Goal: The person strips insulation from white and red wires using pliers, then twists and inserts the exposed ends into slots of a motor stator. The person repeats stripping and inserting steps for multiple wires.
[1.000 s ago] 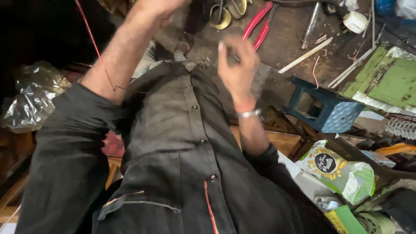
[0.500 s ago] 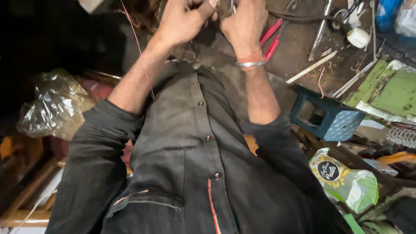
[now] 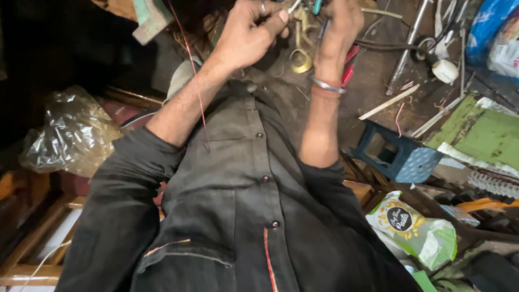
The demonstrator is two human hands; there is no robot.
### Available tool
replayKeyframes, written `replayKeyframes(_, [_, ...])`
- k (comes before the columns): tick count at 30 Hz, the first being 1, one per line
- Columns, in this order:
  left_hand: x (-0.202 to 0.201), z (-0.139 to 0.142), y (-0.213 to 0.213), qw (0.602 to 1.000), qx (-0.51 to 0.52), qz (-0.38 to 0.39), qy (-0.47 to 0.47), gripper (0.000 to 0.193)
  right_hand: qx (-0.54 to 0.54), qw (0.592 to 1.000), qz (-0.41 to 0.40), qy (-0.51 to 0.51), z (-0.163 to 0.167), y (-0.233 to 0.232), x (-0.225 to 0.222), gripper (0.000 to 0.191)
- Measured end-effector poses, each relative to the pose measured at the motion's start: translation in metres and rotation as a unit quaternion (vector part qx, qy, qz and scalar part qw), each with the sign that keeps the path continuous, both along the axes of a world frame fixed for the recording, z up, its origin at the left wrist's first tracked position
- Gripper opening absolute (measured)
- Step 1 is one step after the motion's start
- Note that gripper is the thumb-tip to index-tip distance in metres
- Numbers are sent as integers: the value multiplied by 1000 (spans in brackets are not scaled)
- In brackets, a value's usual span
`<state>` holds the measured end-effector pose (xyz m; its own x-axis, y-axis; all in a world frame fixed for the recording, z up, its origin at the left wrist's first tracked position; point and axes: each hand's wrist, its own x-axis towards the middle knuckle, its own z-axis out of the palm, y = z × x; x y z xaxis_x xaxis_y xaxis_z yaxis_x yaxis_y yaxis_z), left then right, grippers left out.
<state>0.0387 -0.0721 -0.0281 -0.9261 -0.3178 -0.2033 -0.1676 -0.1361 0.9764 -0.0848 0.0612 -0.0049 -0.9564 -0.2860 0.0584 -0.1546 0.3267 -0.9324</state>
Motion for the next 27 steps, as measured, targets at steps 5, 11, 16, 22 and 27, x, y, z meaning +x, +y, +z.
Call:
replayKeyframes(5, [2, 2, -6, 998, -52, 7, 19, 21, -213, 955, 74, -190, 3, 44, 23, 5])
replayKeyframes(11, [6, 4, -2, 998, -62, -4, 5, 20, 34, 937, 292, -191, 23, 81, 54, 38])
replayKeyframes(16, [12, 6, 1, 981, -185, 19, 56, 14, 106, 916, 365, -126, 36, 77, 51, 48])
replayKeyframes(22, [19, 6, 0, 968, -228, 50, 96, 13, 143, 900, 318, -260, 35, 74, 51, 48])
replayKeyframes(27, [21, 3, 2, 969, -231, 20, 90, 13, 114, 910, 368, -151, 26, 74, 50, 43])
